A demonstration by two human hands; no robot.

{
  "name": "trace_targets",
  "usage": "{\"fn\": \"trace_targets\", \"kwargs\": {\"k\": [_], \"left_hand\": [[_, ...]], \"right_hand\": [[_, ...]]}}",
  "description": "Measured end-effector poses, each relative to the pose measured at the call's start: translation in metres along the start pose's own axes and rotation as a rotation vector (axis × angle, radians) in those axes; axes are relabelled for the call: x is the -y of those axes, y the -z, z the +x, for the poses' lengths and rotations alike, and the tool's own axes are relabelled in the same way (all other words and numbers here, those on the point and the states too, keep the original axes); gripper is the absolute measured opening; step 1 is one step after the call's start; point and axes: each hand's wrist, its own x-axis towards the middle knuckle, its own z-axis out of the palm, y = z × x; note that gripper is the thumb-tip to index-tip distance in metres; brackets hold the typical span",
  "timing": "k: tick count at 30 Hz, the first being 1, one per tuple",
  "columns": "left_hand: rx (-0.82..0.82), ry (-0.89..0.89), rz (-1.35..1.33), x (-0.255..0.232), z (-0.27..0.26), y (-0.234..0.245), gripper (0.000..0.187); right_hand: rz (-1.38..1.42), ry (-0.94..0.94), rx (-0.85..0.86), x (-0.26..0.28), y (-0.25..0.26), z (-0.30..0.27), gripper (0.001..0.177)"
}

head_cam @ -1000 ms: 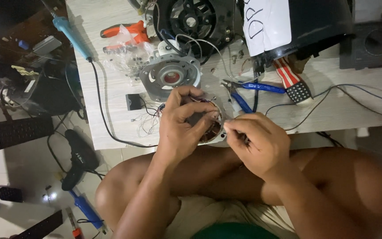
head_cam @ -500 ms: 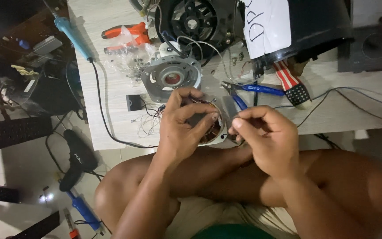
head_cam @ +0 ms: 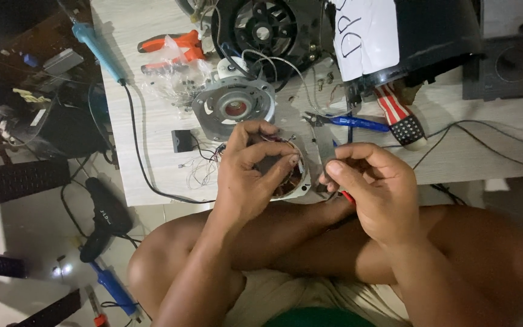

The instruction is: The person sits on the floor and works on a disassembled electric motor. They use pliers to strip and twist wires, and a multimeter to test electrical connections on the motor's stator.

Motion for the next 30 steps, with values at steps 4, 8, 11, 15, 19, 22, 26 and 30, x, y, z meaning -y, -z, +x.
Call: {"fn": "trace_targets", "kwargs": {"k": [4,8,11,15,19,22,26,30], "left_hand": [[-0.007,0.000,-0.023,0.0034,-0.0013,-0.0002,0.008],[-0.009,-0.005,-0.029,0.0037,-0.0013,-0.0007,0.008],[-0.009,-0.008,-0.029,-0.0007,0.0007,0.0003,0.007],[-0.004,0.008,-0.015,0.0014,-0.0009,0.0003,0.007],[-0.013,0.016,-0.031,0.0007,-0.0006,-0.0001,0.007],[-0.008,0.002,-0.016,0.0024,-0.0010,-0.0005,0.008],[-0.016,-0.007,-0.011,0.0041,-0.0018,-0.0010,0.007],[-0.006,-0.002,-0.028,0.0060,-0.0019,-0.0012,0.008]], "right_hand": [[-0.020,0.031,0.005,-0.0004,0.0008,0.0004,0.019],[-0.053,0.095,0.004,0.0010,-0.0020,0.0000,0.019],[-0.091,0.132,0.002,0.0023,-0.0030,0.0009,0.021],[-0.108,0.164,0.004,0.0022,-0.0021,0.0001,0.022],[-0.105,0.159,0.014,0.0053,-0.0036,0.0001,0.021],[-0.105,0.150,0.012,0.0064,-0.0040,-0.0004,0.021],[-0.111,0.159,0.005,0.0023,-0.0031,-0.0004,0.025],[-0.128,0.147,-0.005,0.0013,-0.0020,-0.0015,0.020]]}}
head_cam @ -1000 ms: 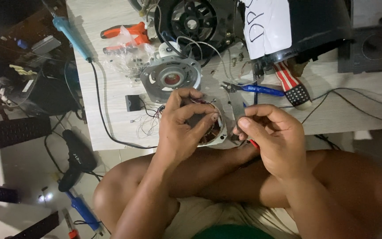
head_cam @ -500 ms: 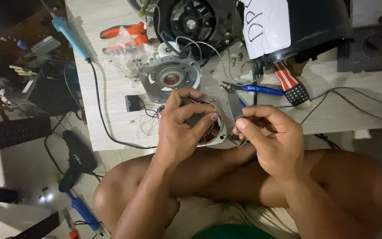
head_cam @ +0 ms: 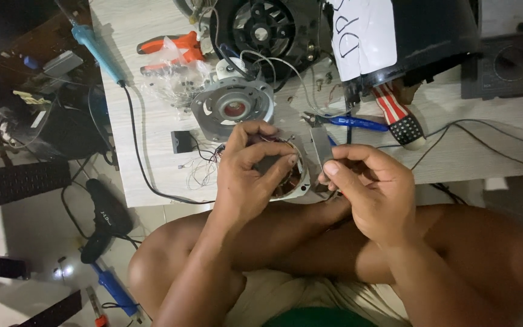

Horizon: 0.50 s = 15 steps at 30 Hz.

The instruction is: The person sits on the floor and works on a disassembled electric motor. They use pliers to strip and twist wires, and a multimeter to test electrical connections on the motor's stator.

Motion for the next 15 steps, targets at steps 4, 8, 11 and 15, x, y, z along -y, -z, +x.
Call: {"fn": "trace_targets", "kwargs": {"k": [4,8,11,15], "left_hand": [[0.002,-0.010,0.003,-0.001,0.001,0.000,0.007],[0.009,-0.022,0.025,-0.001,0.001,0.000,0.008],[0.002,-0.021,0.017,0.002,0.000,-0.001,0.008],[-0.003,-0.021,0.013,0.002,0.000,-0.001,0.008]], "right_hand": [[-0.027,0.027,-0.009,0.002,0.000,0.002,0.017],[-0.445,0.261,0.034,0.008,-0.002,0.004,0.014],[-0.558,0.409,0.051,0.004,-0.007,0.004,0.011],[-0.575,0.501,0.066,-0.001,-0.007,0.006,0.009]]}}
